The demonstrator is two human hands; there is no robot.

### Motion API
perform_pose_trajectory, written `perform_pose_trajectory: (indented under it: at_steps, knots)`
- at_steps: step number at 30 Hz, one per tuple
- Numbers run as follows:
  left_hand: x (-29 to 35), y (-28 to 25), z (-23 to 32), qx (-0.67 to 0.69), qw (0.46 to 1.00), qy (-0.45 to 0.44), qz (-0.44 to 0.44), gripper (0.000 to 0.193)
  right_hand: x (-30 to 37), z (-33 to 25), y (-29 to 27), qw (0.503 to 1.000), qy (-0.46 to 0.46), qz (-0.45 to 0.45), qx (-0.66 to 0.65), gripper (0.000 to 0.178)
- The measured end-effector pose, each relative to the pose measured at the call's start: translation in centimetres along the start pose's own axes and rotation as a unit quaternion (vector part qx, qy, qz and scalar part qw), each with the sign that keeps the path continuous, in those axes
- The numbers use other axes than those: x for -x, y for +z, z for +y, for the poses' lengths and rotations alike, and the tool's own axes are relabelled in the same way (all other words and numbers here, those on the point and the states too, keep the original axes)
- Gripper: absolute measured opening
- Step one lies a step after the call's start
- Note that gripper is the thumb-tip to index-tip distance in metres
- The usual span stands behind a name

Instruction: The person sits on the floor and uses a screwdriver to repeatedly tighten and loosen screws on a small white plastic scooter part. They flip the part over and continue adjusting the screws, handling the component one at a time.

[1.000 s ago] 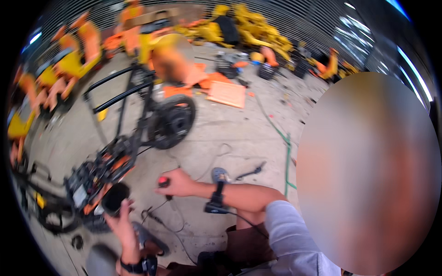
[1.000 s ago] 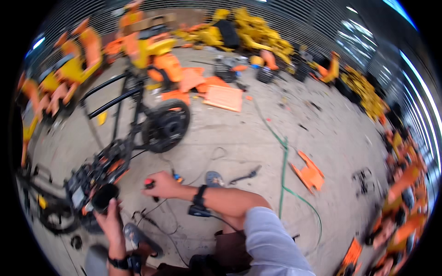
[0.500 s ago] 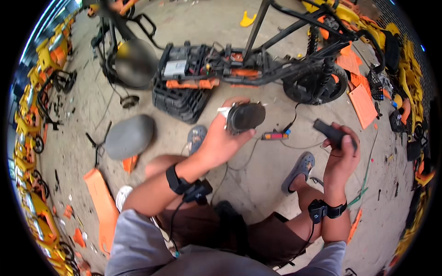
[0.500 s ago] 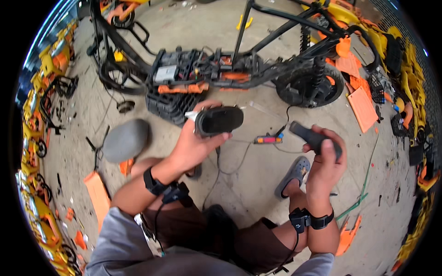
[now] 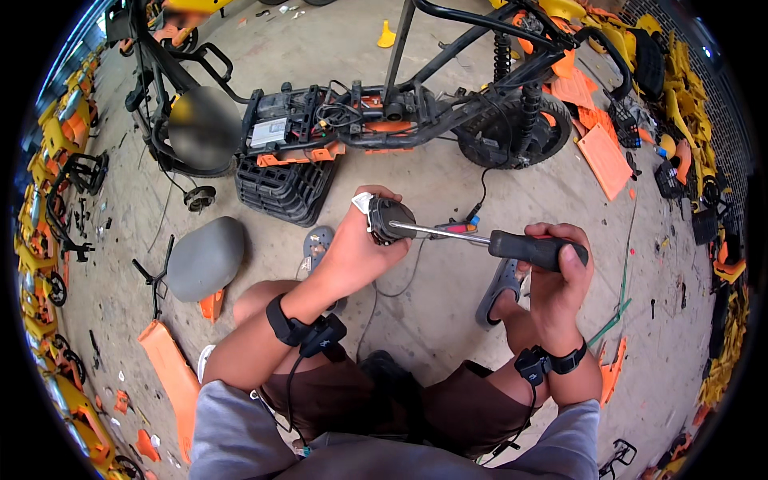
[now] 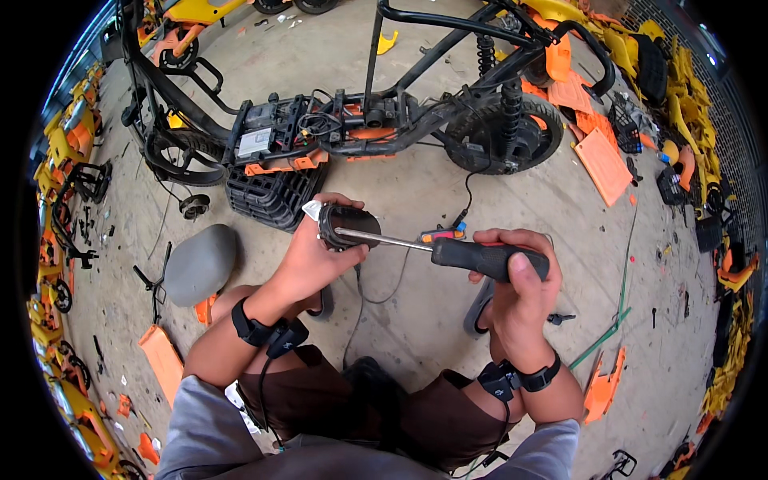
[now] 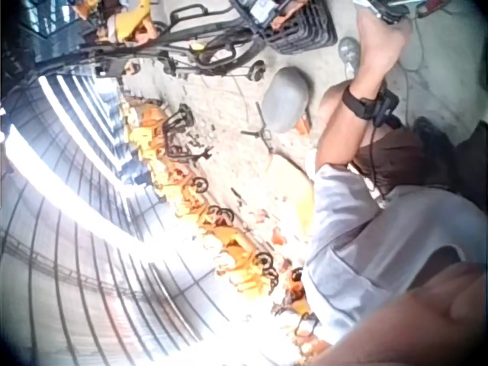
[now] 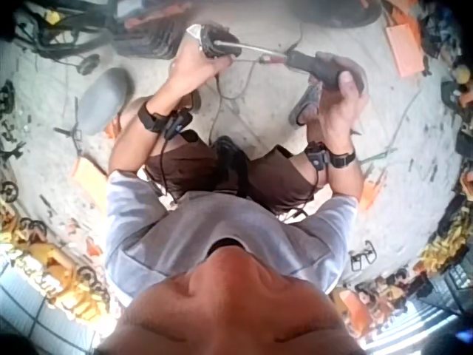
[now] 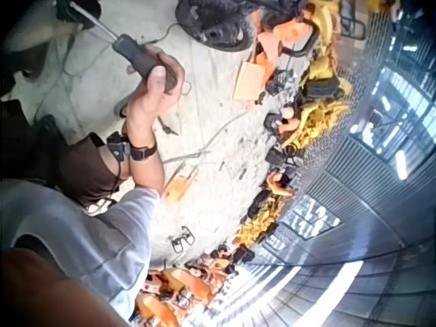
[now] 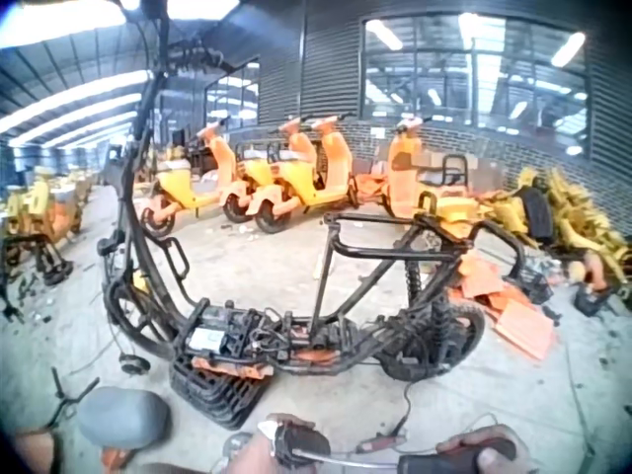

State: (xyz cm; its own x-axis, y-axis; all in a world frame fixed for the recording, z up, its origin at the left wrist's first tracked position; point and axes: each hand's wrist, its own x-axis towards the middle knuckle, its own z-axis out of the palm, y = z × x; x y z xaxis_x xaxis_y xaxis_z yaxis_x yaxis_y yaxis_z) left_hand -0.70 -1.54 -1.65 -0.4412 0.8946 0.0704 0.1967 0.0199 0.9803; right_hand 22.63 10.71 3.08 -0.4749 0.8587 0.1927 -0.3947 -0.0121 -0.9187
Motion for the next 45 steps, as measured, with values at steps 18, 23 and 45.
perform_pose_trajectory:
  at_steps: [18, 23, 45]
  knots:
    - [0.1, -0.1, 1.0, -0.034, 0.996, -0.017, -0.075, 0.049, 0.4, 0.5, -1.2, 0.998, 0.055, 0.007, -0.031, 0.036]
    - [0.6, -0.4, 0.1, -0.047, 0.996, -0.001, -0.072, 0.049, 0.3, 0.5, -0.8, 0.997, 0.074, -0.002, -0.001, 0.037]
    - [1.2, 0.2, -1.0, -0.123, 0.992, 0.011, -0.036, 0.048, -0.2, 1.0, 0.2, 0.994, 0.096, 0.041, 0.037, 0.036]
